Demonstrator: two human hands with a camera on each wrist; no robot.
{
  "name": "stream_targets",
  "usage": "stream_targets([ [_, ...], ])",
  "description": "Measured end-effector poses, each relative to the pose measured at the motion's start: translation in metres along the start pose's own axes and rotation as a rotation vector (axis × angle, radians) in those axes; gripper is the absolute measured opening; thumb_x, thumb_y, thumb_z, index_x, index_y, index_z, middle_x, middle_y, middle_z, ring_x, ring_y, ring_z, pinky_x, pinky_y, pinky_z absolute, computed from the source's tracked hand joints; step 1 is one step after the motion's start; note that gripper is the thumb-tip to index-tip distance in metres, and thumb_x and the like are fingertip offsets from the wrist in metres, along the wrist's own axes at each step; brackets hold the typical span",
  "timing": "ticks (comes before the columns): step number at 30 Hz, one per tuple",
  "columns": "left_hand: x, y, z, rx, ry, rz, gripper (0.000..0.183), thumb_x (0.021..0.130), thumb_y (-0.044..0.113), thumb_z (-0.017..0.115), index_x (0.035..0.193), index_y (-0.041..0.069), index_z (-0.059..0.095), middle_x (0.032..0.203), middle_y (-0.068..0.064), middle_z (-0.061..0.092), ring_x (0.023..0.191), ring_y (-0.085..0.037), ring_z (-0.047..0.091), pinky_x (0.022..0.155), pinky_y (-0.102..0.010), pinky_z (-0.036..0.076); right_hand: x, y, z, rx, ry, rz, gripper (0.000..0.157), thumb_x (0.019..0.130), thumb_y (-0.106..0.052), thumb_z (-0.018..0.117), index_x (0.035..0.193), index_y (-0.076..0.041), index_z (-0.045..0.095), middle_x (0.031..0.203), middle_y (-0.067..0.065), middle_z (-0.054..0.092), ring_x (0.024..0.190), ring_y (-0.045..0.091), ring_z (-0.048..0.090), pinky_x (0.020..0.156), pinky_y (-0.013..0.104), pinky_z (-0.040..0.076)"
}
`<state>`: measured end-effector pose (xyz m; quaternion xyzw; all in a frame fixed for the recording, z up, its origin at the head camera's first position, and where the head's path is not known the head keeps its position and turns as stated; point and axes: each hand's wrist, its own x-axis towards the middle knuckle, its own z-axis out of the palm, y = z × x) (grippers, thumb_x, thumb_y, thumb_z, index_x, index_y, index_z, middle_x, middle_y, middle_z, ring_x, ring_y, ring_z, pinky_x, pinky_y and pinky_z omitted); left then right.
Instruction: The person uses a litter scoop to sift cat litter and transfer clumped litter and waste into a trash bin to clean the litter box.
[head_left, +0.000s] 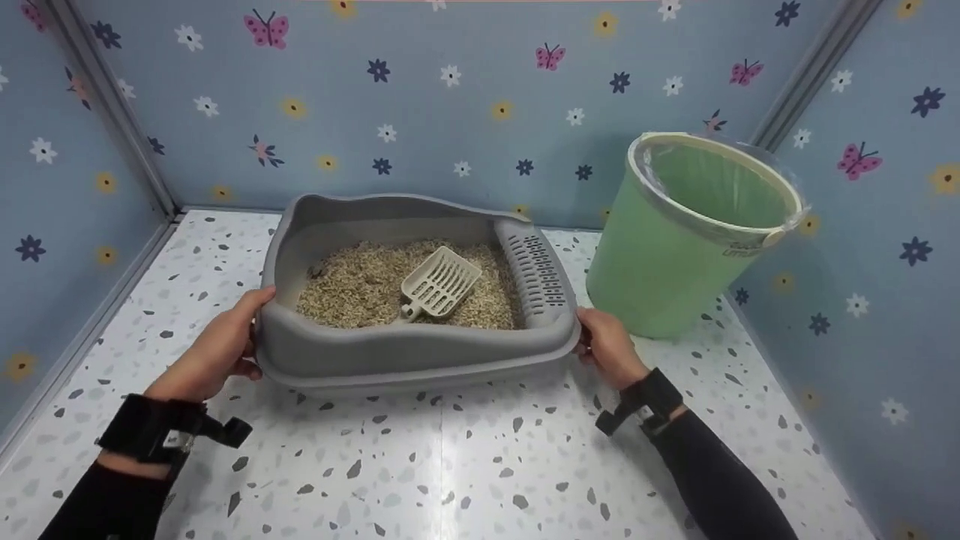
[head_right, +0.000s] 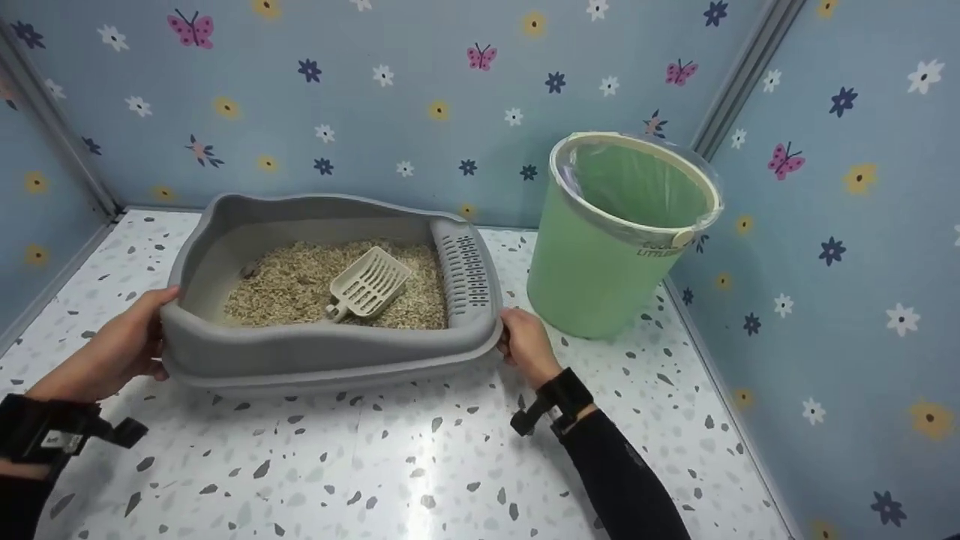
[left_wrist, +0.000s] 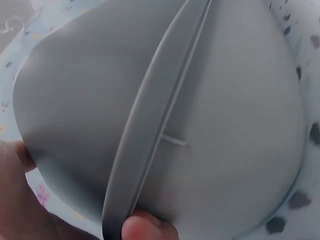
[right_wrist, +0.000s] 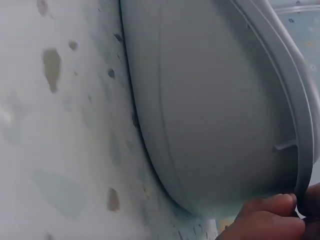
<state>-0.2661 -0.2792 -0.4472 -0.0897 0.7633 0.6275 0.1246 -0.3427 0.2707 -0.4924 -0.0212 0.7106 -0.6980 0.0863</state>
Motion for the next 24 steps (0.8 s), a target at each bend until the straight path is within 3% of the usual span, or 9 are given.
stream_targets([
  [3,0.009,-0.002,-0.012,-0.025,-0.008,0.009,0.063,0.11,0.075,0.041,0.122,0.017,0.063,0.082,0.002,0.062,0.072,-0.015,0.065,0.065,-0.034,0.056,-0.012,0.0,0.006,-0.02,-0.024,0.02,0.04,0.119,-0.023,0.043,0.087,-0.007,0.06,0.074,0.003,0.053,0.061,0.015,0.045,0.049,0.025,0.031],
  [6,0.005,-0.005,-0.018,-0.036,-0.04,0.01,0.082,0.109,0.08,0.037,0.155,0.014,0.053,0.117,-0.011,0.067,0.09,-0.021,0.069,0.073,-0.041,0.059,-0.011,-0.001,0.009,-0.048,-0.031,0.045,0.039,0.118,-0.022,0.045,0.086,-0.007,0.063,0.074,0.004,0.054,0.061,0.015,0.046,0.047,0.024,0.031],
  [7,0.0,-0.007,-0.018,-0.032,-0.059,0.009,0.089,0.108,0.082,0.034,0.168,0.015,0.04,0.134,-0.017,0.062,0.098,-0.022,0.069,0.077,-0.045,0.06,-0.008,-0.001,0.009,-0.046,-0.028,0.054,0.04,0.117,-0.022,0.046,0.086,-0.007,0.065,0.073,0.004,0.055,0.06,0.015,0.047,0.047,0.024,0.032],
  [9,-0.013,-0.01,-0.013,-0.001,-0.071,0.009,0.1,0.108,0.083,0.028,0.175,0.009,0.025,0.145,-0.025,0.05,0.104,-0.025,0.064,0.076,-0.047,0.061,0.002,-0.002,0.008,-0.038,-0.027,0.074,0.04,0.117,-0.024,0.048,0.087,-0.008,0.069,0.071,0.002,0.059,0.059,0.014,0.049,0.047,0.023,0.033],
  [13,-0.033,-0.013,0.007,0.052,-0.036,0.026,0.105,0.109,0.081,0.029,0.172,-0.003,0.019,0.149,-0.029,0.039,0.103,-0.026,0.057,0.07,-0.046,0.063,0.024,-0.004,0.005,-0.003,-0.01,0.091,0.038,0.116,-0.03,0.052,0.096,-0.009,0.077,0.074,0.002,0.069,0.06,0.013,0.062,0.046,0.024,0.044],
  [18,-0.029,-0.014,0.031,0.027,0.066,0.048,0.109,0.108,0.08,0.041,0.17,-0.006,0.015,0.143,-0.025,0.04,0.1,-0.026,0.053,0.062,-0.041,0.062,0.029,-0.004,-0.002,0.038,0.014,0.086,0.039,0.118,-0.031,0.049,0.11,-0.005,0.077,0.086,0.007,0.077,0.069,0.018,0.074,0.053,0.03,0.058],
  [20,-0.022,-0.013,0.03,0.022,0.089,0.054,0.109,0.107,0.08,0.042,0.17,-0.005,0.018,0.139,-0.023,0.042,0.098,-0.025,0.053,0.061,-0.039,0.061,0.025,-0.002,-0.001,0.079,0.009,0.084,0.04,0.118,-0.031,0.047,0.112,-0.004,0.076,0.089,0.008,0.078,0.071,0.018,0.074,0.056,0.029,0.058],
  [24,-0.006,-0.012,0.016,0.019,0.121,0.05,0.111,0.105,0.083,0.042,0.17,-0.005,0.024,0.135,-0.021,0.043,0.1,-0.024,0.052,0.063,-0.038,0.062,0.007,0.002,0.009,0.099,-0.024,0.07,0.042,0.119,-0.032,0.044,0.104,-0.008,0.075,0.082,0.003,0.07,0.066,0.013,0.063,0.051,0.024,0.046],
])
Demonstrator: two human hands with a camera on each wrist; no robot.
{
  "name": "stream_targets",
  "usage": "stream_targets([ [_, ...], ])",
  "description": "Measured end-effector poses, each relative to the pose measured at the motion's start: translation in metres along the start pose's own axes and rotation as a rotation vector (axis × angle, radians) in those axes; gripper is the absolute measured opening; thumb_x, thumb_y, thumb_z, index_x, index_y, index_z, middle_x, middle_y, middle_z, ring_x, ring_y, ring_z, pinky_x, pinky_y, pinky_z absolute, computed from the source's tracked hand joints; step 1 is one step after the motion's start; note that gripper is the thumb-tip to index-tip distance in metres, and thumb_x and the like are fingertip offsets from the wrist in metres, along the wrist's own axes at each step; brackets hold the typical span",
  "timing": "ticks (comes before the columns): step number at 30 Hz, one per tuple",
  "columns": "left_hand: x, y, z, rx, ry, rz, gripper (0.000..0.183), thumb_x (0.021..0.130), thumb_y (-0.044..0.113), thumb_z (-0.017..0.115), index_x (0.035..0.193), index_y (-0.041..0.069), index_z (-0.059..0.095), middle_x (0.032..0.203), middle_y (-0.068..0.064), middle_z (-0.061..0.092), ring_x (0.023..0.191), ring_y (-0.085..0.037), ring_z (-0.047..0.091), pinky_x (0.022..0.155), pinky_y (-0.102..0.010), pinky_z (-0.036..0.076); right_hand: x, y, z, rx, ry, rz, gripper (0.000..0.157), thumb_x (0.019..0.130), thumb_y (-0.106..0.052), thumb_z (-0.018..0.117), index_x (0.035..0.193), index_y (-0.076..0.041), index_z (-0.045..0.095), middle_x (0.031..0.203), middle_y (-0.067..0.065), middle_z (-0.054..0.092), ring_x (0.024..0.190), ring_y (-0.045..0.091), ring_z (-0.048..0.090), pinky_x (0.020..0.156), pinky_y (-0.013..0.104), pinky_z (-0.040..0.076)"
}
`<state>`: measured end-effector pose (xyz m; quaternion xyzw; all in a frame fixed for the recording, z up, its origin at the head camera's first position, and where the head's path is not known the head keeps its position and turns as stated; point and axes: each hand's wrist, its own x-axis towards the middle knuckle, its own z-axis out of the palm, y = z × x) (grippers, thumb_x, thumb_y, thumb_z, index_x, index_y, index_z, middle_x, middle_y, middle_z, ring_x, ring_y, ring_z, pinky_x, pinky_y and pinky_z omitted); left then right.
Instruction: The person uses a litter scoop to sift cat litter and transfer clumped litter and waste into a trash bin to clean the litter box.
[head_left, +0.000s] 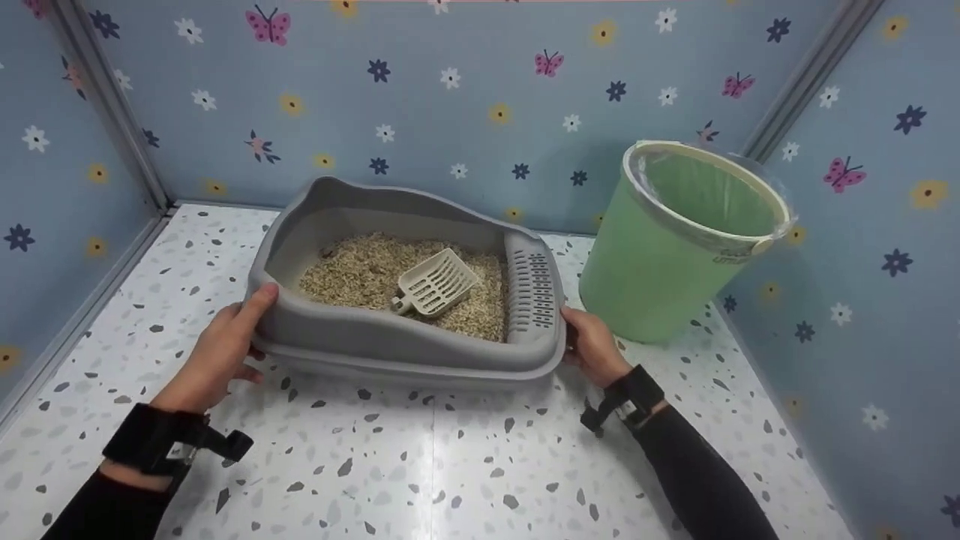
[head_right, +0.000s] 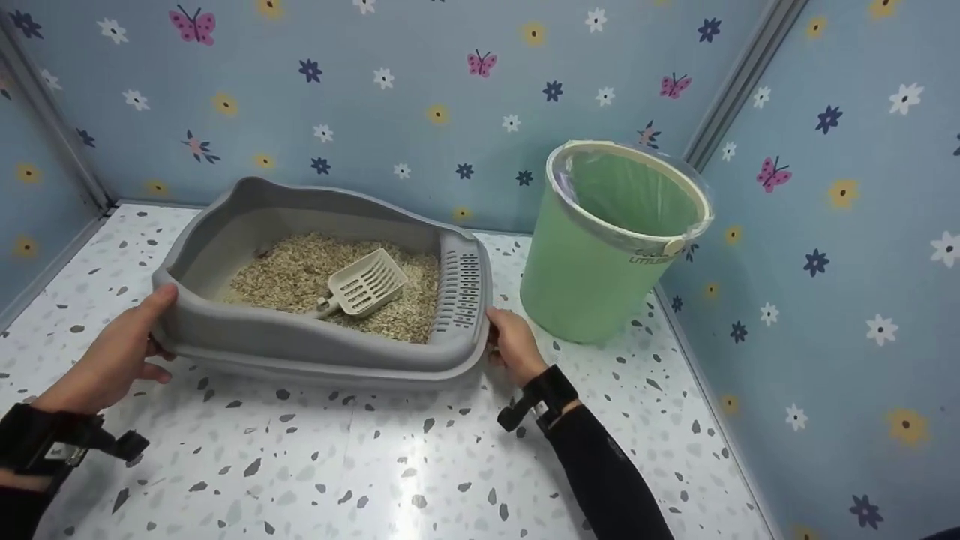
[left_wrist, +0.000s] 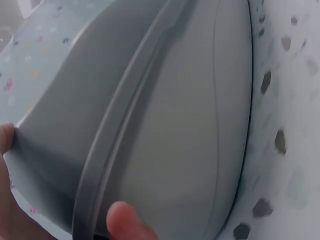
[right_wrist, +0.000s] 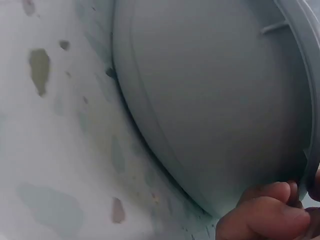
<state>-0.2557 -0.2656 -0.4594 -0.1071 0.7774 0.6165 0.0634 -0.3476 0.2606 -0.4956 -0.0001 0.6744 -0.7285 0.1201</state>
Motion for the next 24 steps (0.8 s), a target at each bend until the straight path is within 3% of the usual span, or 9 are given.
stream_targets([
  [3,0.016,0.001,-0.004,-0.017,0.05,0.0,0.115,0.104,0.085,0.041,0.168,-0.009,0.026,0.134,-0.022,0.043,0.099,-0.025,0.052,0.065,-0.04,0.064,-0.017,0.005,0.006,-0.032,-0.062,-0.017,0.044,0.12,-0.03,0.04,0.099,-0.01,0.072,0.077,0.001,0.056,0.063,0.013,0.049,0.048,0.023,0.034],
  [6,0.029,0.004,-0.004,-0.035,0.096,0.006,0.117,0.104,0.086,0.039,0.166,-0.012,0.027,0.136,-0.025,0.044,0.096,-0.026,0.055,0.067,-0.043,0.066,-0.026,0.007,0.011,-0.056,-0.099,-0.027,0.045,0.12,-0.029,0.038,0.097,-0.01,0.071,0.077,0.001,0.049,0.064,0.014,0.043,0.047,0.023,0.029],
  [9,0.032,0.009,0.0,-0.049,0.046,-0.019,0.122,0.102,0.09,0.034,0.17,-0.011,0.023,0.147,-0.034,0.042,0.105,-0.036,0.061,0.073,-0.049,0.068,-0.02,0.003,0.01,-0.062,-0.056,-0.025,0.044,0.118,-0.028,0.041,0.093,-0.009,0.072,0.074,0.001,0.05,0.062,0.014,0.044,0.047,0.022,0.029],
  [13,0.02,0.007,0.008,-0.034,-0.028,-0.077,0.129,0.099,0.094,0.031,0.173,-0.009,0.009,0.153,-0.039,0.035,0.115,-0.047,0.059,0.074,-0.053,0.068,0.005,-0.003,0.007,-0.017,0.028,-0.023,0.042,0.117,-0.026,0.045,0.09,-0.009,0.072,0.069,0.0,0.054,0.058,0.011,0.047,0.047,0.022,0.03],
  [16,0.014,0.005,0.02,-0.021,-0.017,-0.099,0.123,0.1,0.092,0.037,0.167,-0.009,0.015,0.136,-0.031,0.041,0.102,-0.04,0.062,0.065,-0.05,0.068,0.013,-0.001,0.005,0.027,0.049,-0.035,0.043,0.119,-0.027,0.043,0.089,-0.009,0.07,0.068,-0.001,0.053,0.057,0.011,0.046,0.047,0.022,0.03],
  [19,0.015,0.005,0.026,-0.038,0.002,-0.106,0.11,0.1,0.09,0.043,0.154,-0.004,0.025,0.12,-0.021,0.044,0.088,-0.031,0.064,0.061,-0.049,0.067,0.007,0.004,0.009,0.075,0.039,-0.051,0.044,0.12,-0.029,0.042,0.09,-0.009,0.067,0.068,-0.002,0.048,0.057,0.011,0.042,0.048,0.023,0.028],
  [22,0.023,0.007,0.021,-0.07,0.022,-0.097,0.106,0.099,0.091,0.044,0.147,-0.003,0.031,0.114,-0.018,0.047,0.083,-0.027,0.064,0.062,-0.048,0.067,-0.007,0.008,0.016,0.081,-0.009,-0.067,0.046,0.122,-0.03,0.038,0.094,-0.009,0.068,0.07,-0.001,0.045,0.058,0.012,0.039,0.048,0.023,0.026],
  [24,0.029,0.007,0.017,-0.091,0.025,-0.09,0.11,0.1,0.09,0.042,0.154,-0.005,0.029,0.113,-0.018,0.048,0.084,-0.025,0.065,0.064,-0.046,0.067,-0.017,0.011,0.022,0.066,-0.064,-0.072,0.046,0.122,-0.028,0.036,0.1,-0.008,0.07,0.072,0.0,0.046,0.059,0.012,0.039,0.048,0.024,0.027],
])
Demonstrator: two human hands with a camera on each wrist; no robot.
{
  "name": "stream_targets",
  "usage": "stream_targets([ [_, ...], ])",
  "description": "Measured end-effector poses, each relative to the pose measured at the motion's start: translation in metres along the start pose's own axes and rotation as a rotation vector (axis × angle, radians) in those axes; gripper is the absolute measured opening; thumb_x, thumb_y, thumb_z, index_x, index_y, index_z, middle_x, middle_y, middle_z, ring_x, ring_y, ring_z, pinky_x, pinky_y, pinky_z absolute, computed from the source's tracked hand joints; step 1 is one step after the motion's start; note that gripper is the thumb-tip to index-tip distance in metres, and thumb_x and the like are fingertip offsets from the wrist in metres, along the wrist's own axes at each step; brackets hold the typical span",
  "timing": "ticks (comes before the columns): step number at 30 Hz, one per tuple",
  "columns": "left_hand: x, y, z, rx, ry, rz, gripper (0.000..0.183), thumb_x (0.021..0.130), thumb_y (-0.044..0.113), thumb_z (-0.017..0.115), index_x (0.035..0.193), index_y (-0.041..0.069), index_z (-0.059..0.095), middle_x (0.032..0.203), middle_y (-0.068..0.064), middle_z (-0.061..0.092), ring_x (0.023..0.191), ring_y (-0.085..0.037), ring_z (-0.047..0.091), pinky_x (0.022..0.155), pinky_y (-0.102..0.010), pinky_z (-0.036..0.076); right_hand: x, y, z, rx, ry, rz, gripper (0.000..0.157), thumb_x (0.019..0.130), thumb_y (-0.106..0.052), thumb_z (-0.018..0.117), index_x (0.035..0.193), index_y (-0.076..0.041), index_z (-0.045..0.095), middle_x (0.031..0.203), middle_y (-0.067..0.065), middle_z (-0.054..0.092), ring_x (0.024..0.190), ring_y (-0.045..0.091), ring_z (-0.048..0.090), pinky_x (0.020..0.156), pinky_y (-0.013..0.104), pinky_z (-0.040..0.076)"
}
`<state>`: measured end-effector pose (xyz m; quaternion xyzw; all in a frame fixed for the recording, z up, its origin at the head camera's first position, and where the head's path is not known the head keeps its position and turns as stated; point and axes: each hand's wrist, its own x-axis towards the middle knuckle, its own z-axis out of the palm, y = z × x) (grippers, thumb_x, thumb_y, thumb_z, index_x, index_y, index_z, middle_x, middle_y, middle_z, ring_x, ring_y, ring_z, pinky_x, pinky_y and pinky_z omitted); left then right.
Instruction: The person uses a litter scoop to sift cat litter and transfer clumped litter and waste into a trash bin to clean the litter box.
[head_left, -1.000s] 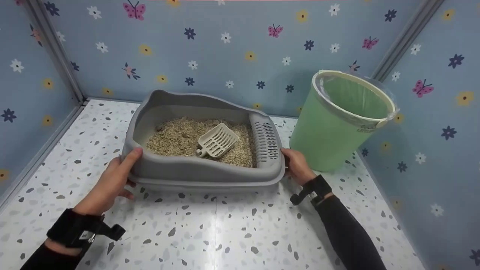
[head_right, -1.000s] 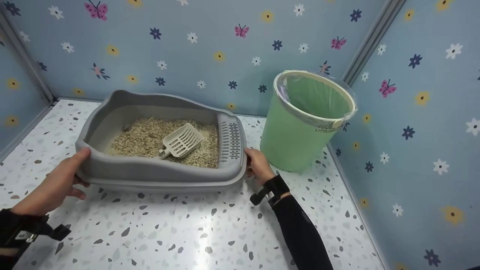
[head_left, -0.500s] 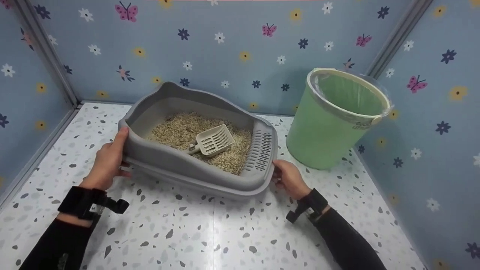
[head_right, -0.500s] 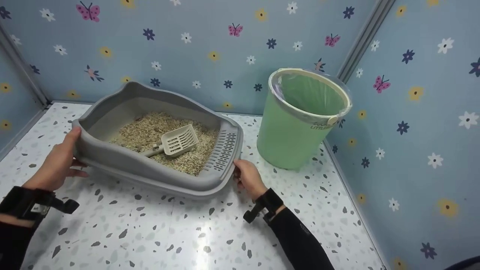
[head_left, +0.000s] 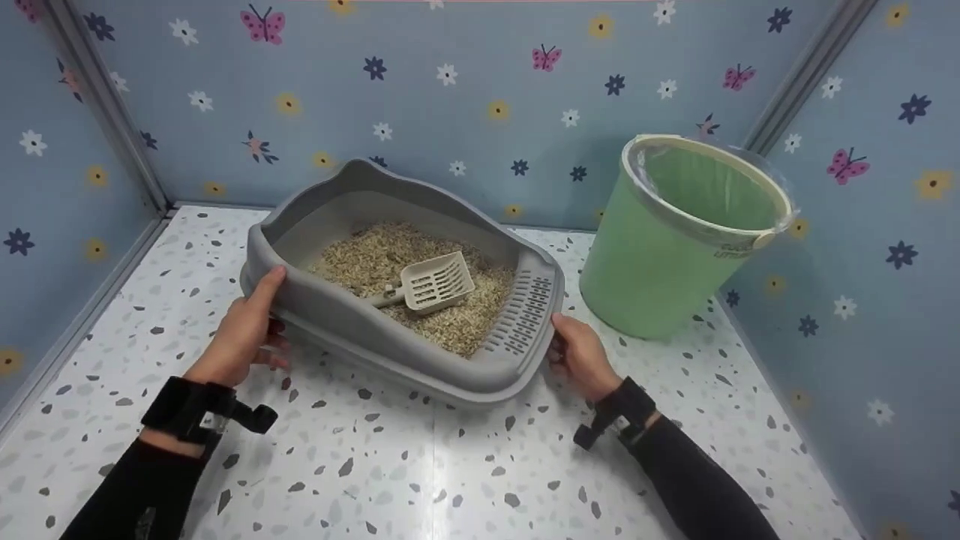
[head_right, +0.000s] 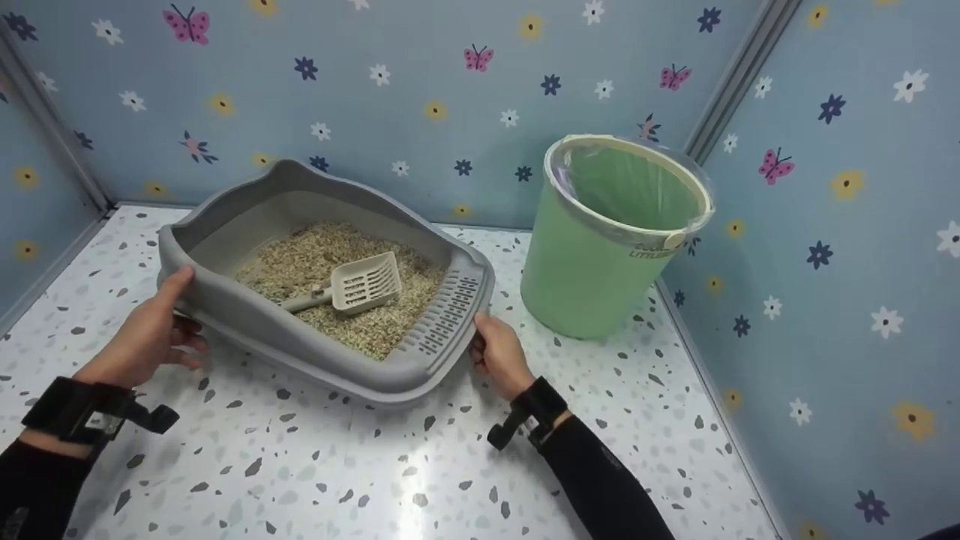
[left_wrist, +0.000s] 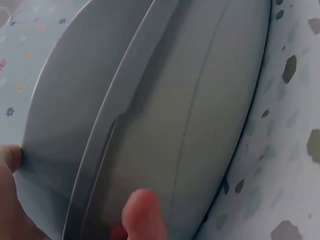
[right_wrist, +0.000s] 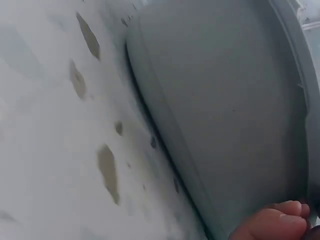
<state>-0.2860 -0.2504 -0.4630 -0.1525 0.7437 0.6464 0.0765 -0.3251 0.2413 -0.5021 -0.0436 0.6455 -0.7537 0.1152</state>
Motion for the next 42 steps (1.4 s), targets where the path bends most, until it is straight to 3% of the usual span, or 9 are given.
stream_targets([
  [5,0.005,0.002,0.002,-0.065,0.011,0.025,0.114,0.102,0.089,0.037,0.164,-0.006,0.025,0.114,-0.021,0.048,0.085,-0.026,0.069,0.066,-0.044,0.068,-0.011,0.002,0.006,-0.076,-0.06,-0.011,0.045,0.122,-0.028,0.037,0.107,-0.008,0.074,0.077,0.003,0.052,0.063,0.015,0.046,0.049,0.025,0.033],
  [8,-0.002,0.003,0.012,-0.068,0.016,0.038,0.098,0.102,0.088,0.039,0.143,-0.002,0.041,0.104,-0.017,0.05,0.079,-0.024,0.064,0.064,-0.044,0.067,0.002,-0.001,0.002,-0.107,0.025,-0.013,0.045,0.122,-0.03,0.04,0.101,-0.008,0.073,0.076,0.003,0.055,0.062,0.015,0.049,0.049,0.025,0.034],
  [11,-0.012,0.004,0.027,-0.046,-0.002,0.034,0.081,0.102,0.088,0.042,0.122,0.009,0.041,0.093,-0.011,0.05,0.075,-0.021,0.056,0.061,-0.044,0.065,0.021,-0.006,-0.005,-0.126,0.135,-0.024,0.044,0.121,-0.032,0.042,0.095,-0.009,0.07,0.075,0.002,0.055,0.062,0.015,0.048,0.05,0.025,0.033],
  [16,-0.019,0.003,0.046,-0.039,-0.029,0.025,0.081,0.102,0.086,0.047,0.126,0.009,0.036,0.094,-0.01,0.051,0.071,-0.02,0.056,0.057,-0.042,0.064,0.035,-0.003,-0.014,-0.156,0.219,-0.053,0.04,0.121,-0.032,0.042,0.096,-0.008,0.063,0.075,0.002,0.053,0.06,0.016,0.044,0.049,0.028,0.031],
  [22,-0.005,0.007,0.036,-0.028,-0.012,0.06,0.073,0.103,0.084,0.05,0.107,0.012,0.044,0.075,-0.002,0.048,0.063,-0.014,0.05,0.054,-0.039,0.061,0.016,0.004,-0.004,-0.09,0.184,-0.076,0.042,0.122,-0.033,0.041,0.092,-0.01,0.06,0.073,-0.001,0.047,0.059,0.013,0.04,0.049,0.025,0.029],
  [27,0.002,0.007,0.028,-0.025,0.0,0.069,0.081,0.103,0.085,0.046,0.133,0.01,0.037,0.085,-0.004,0.049,0.069,-0.015,0.052,0.059,-0.036,0.059,-0.002,0.007,0.004,-0.087,0.12,-0.054,0.041,0.121,-0.029,0.044,0.088,-0.009,0.059,0.073,0.002,0.049,0.059,0.013,0.042,0.049,0.024,0.031],
  [31,-0.011,0.001,0.038,0.02,-0.021,0.084,0.096,0.104,0.084,0.045,0.157,0.008,0.017,0.096,-0.01,0.049,0.077,-0.02,0.053,0.061,-0.038,0.058,0.01,0.003,0.0,-0.186,0.171,-0.035,0.044,0.12,-0.03,0.044,0.087,-0.01,0.065,0.073,0.003,0.055,0.06,0.015,0.047,0.049,0.026,0.034],
  [36,-0.029,-0.003,0.059,0.028,-0.081,0.1,0.095,0.106,0.076,0.054,0.157,0.009,0.011,0.1,-0.012,0.047,0.079,-0.021,0.049,0.057,-0.036,0.056,0.042,-0.008,-0.012,-0.329,0.214,-0.043,0.047,0.12,-0.036,0.042,0.091,-0.011,0.069,0.067,-0.001,0.053,0.054,0.015,0.043,0.047,0.027,0.033],
  [42,-0.026,-0.003,0.067,0.02,-0.055,0.125,0.089,0.106,0.073,0.06,0.151,0.008,0.019,0.086,-0.005,0.047,0.07,-0.018,0.047,0.051,-0.034,0.051,0.05,-0.012,-0.018,-0.4,0.214,-0.097,0.038,0.119,-0.028,0.045,0.089,-0.009,0.061,0.062,0.0,0.048,0.047,0.013,0.038,0.042,0.025,0.03],
])
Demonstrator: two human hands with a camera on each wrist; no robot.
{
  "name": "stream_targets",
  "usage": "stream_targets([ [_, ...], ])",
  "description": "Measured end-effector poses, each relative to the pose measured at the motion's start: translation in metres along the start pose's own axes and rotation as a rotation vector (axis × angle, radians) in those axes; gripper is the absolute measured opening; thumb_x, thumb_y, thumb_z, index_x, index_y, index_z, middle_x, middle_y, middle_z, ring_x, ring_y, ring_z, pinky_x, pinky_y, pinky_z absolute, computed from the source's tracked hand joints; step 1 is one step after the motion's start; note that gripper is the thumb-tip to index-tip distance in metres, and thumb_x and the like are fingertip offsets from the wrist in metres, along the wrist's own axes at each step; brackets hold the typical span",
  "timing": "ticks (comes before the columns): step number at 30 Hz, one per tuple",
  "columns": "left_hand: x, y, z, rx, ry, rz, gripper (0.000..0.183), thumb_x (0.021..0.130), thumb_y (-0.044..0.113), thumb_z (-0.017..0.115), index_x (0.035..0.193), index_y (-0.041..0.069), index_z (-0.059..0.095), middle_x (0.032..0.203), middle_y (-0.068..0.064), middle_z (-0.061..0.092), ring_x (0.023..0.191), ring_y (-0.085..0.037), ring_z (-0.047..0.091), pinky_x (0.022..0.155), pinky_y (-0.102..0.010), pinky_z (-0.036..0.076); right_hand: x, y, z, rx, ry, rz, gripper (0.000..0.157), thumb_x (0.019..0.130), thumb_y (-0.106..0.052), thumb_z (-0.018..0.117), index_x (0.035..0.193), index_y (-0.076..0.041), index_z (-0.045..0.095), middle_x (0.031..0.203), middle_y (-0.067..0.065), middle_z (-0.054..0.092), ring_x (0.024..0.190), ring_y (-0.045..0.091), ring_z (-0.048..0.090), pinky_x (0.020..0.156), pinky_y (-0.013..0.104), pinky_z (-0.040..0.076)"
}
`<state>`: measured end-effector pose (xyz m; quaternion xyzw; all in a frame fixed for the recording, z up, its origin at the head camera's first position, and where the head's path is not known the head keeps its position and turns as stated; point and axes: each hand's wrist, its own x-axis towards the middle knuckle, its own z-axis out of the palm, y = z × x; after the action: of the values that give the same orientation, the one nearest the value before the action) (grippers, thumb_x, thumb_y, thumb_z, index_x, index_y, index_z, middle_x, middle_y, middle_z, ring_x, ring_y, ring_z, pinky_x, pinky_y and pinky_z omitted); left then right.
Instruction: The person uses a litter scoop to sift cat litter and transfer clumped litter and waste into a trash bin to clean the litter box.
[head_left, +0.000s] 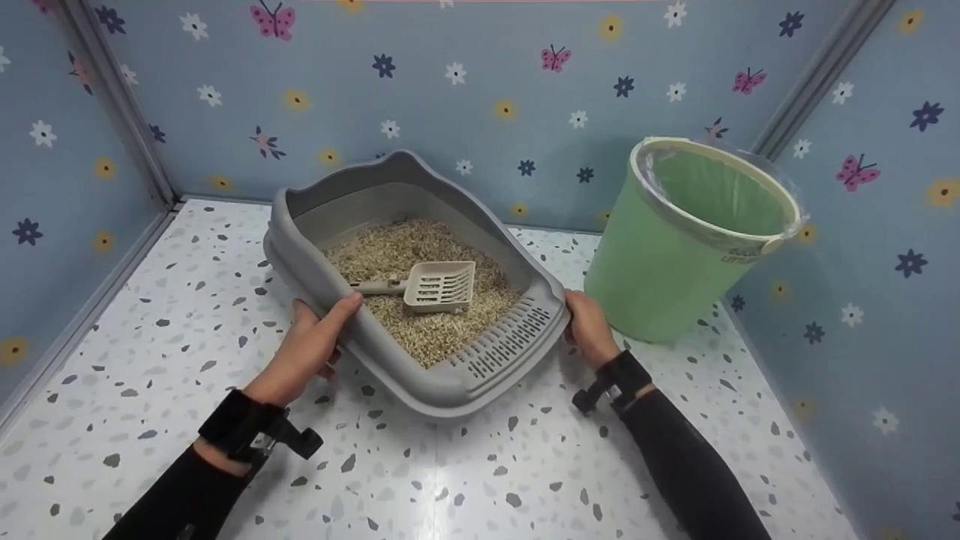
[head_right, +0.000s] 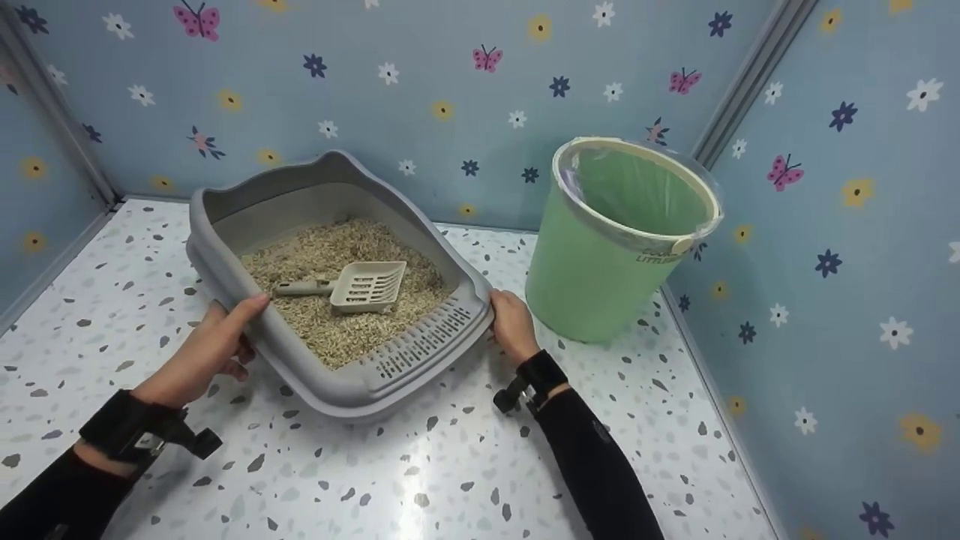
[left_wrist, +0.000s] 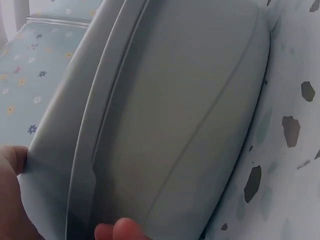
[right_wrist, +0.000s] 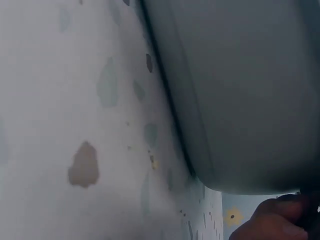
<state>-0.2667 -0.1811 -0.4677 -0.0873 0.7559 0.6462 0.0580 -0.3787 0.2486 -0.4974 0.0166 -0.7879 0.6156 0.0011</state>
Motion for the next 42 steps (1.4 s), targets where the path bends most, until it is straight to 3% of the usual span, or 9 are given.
stream_targets([
  [5,0.016,-0.001,-0.012,0.02,-0.012,0.016,0.085,0.105,0.076,0.057,0.151,0.013,0.024,0.092,-0.008,0.05,0.073,-0.02,0.049,0.055,-0.033,0.05,-0.023,0.005,0.005,-0.015,0.043,-0.077,0.038,0.12,-0.023,0.045,0.089,-0.01,0.063,0.063,0.002,0.047,0.05,0.014,0.04,0.044,0.026,0.032],
  [8,0.029,-0.003,-0.022,0.008,-0.054,0.028,0.091,0.105,0.078,0.054,0.167,0.022,0.018,0.12,-0.023,0.057,0.091,-0.03,0.061,0.065,-0.041,0.058,-0.042,0.006,0.01,0.045,0.026,-0.09,0.039,0.12,-0.021,0.045,0.085,-0.01,0.059,0.064,-0.002,0.045,0.052,0.012,0.038,0.047,0.025,0.03],
  [12,0.033,-0.004,-0.026,0.011,-0.115,0.032,0.1,0.107,0.079,0.047,0.178,0.038,-0.012,0.159,-0.036,0.037,0.118,-0.046,0.06,0.076,-0.056,0.062,-0.048,0.004,0.007,0.062,-0.03,-0.047,0.043,0.119,-0.022,0.046,0.077,-0.011,0.053,0.061,-0.003,0.042,0.051,0.011,0.034,0.047,0.024,0.027],
  [18,0.01,-0.007,-0.005,0.1,-0.121,0.038,0.117,0.109,0.077,0.047,0.171,0.02,-0.035,0.111,-0.023,0.061,0.086,-0.031,0.061,0.057,-0.046,0.062,-0.017,-0.002,-0.004,-0.029,-0.085,-0.026,0.041,0.116,-0.026,0.05,0.084,-0.01,0.068,0.061,-0.003,0.049,0.047,0.01,0.037,0.042,0.025,0.03],
  [23,0.006,-0.009,0.003,0.059,-0.047,0.1,0.103,0.109,0.069,0.059,0.178,0.013,0.008,0.078,-0.004,0.052,0.064,-0.017,0.05,0.046,-0.037,0.052,-0.005,0.0,-0.007,-0.027,-0.085,-0.037,0.036,0.115,-0.024,0.051,0.105,-0.003,0.079,0.081,0.002,0.063,0.054,0.01,0.047,0.043,0.024,0.036],
  [26,0.011,-0.009,0.0,0.046,-0.022,0.125,0.092,0.108,0.067,0.063,0.175,0.018,0.023,0.079,-0.005,0.054,0.061,-0.016,0.05,0.045,-0.034,0.05,-0.01,0.003,-0.005,0.05,-0.102,-0.017,0.035,0.115,-0.023,0.051,0.107,-0.003,0.079,0.083,0.003,0.065,0.056,0.009,0.051,0.046,0.022,0.038],
  [30,0.023,-0.008,-0.013,0.041,-0.069,0.116,0.1,0.108,0.068,0.061,0.182,0.028,0.006,0.093,-0.012,0.062,0.064,-0.017,0.053,0.049,-0.032,0.05,-0.026,0.005,0.0,0.167,-0.171,0.0,0.035,0.117,-0.026,0.05,0.097,-0.008,0.073,0.07,-0.001,0.057,0.052,0.007,0.046,0.047,0.021,0.035],
  [36,0.041,-0.005,-0.03,0.002,-0.182,0.143,0.091,0.113,0.062,0.055,0.182,0.028,0.005,0.109,-0.017,0.064,0.069,-0.017,0.058,0.051,-0.029,0.049,-0.049,0.004,0.002,0.184,-0.268,-0.015,0.041,0.121,-0.024,0.039,0.091,-0.008,0.062,0.065,0.001,0.036,0.053,0.011,0.03,0.049,0.026,0.025],
  [42,0.026,-0.009,-0.024,0.039,-0.201,0.136,0.095,0.115,0.063,0.05,0.18,0.027,-0.01,0.126,-0.038,0.06,0.069,-0.022,0.061,0.053,-0.033,0.051,-0.038,0.0,0.002,0.111,-0.211,0.022,0.04,0.119,-0.028,0.047,0.094,-0.009,0.072,0.067,-0.001,0.049,0.053,0.01,0.038,0.049,0.024,0.029],
])
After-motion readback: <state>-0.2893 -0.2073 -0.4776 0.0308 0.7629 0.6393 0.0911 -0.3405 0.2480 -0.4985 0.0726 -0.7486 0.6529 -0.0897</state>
